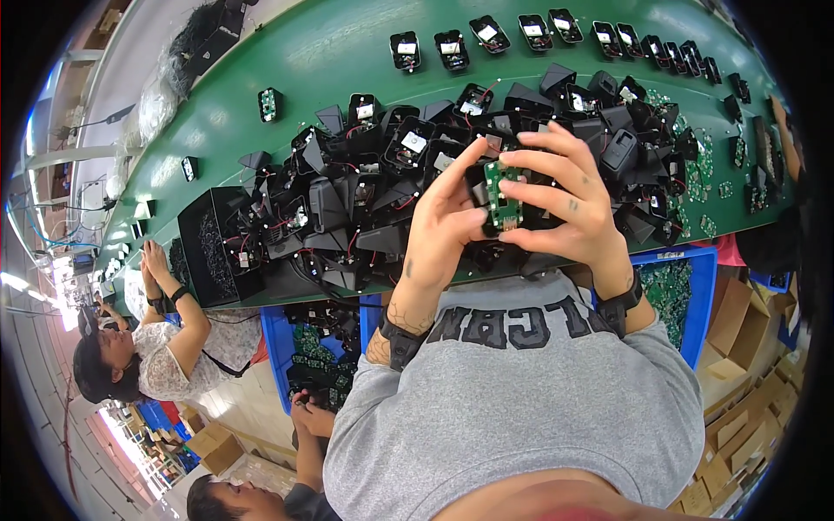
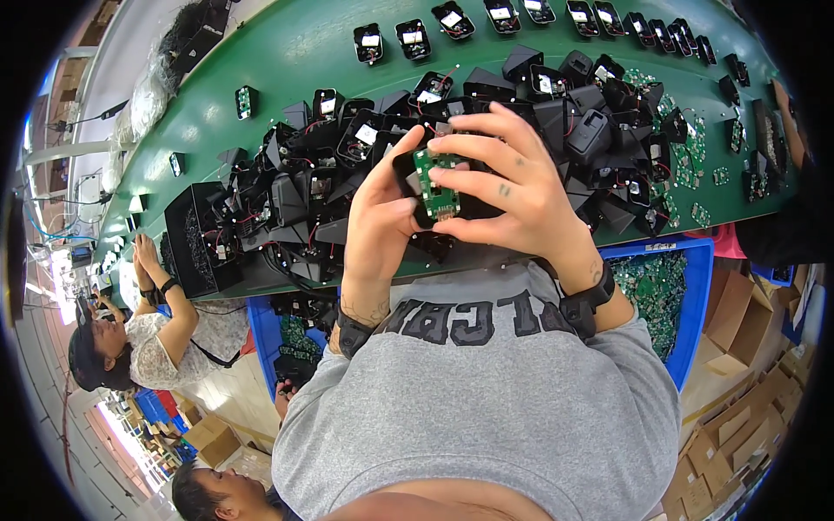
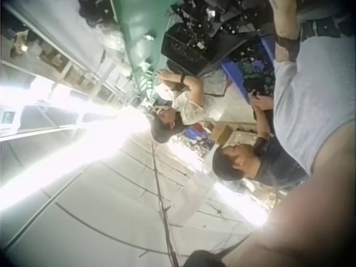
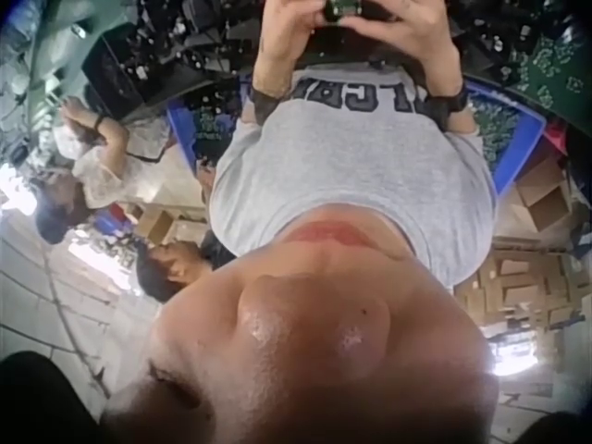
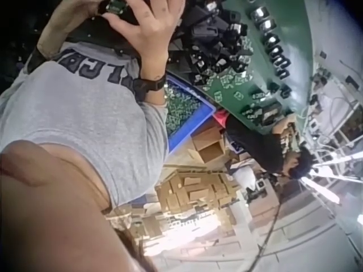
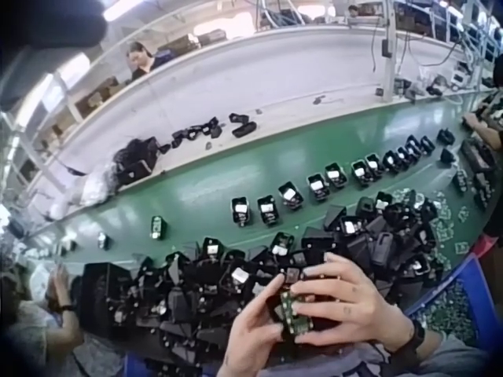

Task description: Assemble small circuit boards into black plastic housings on a production line.

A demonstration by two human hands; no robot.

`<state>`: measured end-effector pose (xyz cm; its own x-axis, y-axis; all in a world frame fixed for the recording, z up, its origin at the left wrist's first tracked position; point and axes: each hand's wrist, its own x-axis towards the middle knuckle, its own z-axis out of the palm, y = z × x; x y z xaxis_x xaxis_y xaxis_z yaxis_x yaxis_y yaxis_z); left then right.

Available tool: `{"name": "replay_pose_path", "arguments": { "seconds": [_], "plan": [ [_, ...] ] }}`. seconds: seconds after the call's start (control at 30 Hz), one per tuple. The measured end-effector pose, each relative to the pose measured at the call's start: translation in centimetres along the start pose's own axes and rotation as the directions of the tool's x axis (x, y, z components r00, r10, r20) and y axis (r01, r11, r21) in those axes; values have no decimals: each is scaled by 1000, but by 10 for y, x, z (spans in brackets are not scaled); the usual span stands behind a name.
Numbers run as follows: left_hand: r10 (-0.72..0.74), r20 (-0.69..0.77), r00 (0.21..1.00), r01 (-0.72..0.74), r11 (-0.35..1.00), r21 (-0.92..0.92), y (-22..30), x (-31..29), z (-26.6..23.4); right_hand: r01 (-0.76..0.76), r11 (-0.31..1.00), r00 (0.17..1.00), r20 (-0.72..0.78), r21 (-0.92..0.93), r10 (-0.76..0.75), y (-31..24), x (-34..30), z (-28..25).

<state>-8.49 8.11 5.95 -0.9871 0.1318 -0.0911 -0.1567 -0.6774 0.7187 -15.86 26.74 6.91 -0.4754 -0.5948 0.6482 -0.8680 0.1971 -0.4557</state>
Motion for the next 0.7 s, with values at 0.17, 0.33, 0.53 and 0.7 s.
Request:
{"name": "replay_pose_path", "arguments": {
  "seconds": [0.17, 0.33, 0.53, 0.7],
  "plan": [
    [67, 50, 996, -75, 980, 184, -7, 1, 2, 34, 996, 997, 70, 78, -39, -4, 0, 6],
    [47, 5, 999, -47, 979, 196, -2, -4, 7, 41, 999, 990, 136, -13, -38, -7, 6, -9],
    [56, -1, 998, -54, 975, 216, -8, -3, 7, -29, 1000, 993, 117, 7, 28, -13, 10, -10],
    [-26, 13, 1000, 23, 986, 167, -2, -8, 25, -479, 476, 792, 128, 738, 597, -20, 1, 5]
  ]
}}
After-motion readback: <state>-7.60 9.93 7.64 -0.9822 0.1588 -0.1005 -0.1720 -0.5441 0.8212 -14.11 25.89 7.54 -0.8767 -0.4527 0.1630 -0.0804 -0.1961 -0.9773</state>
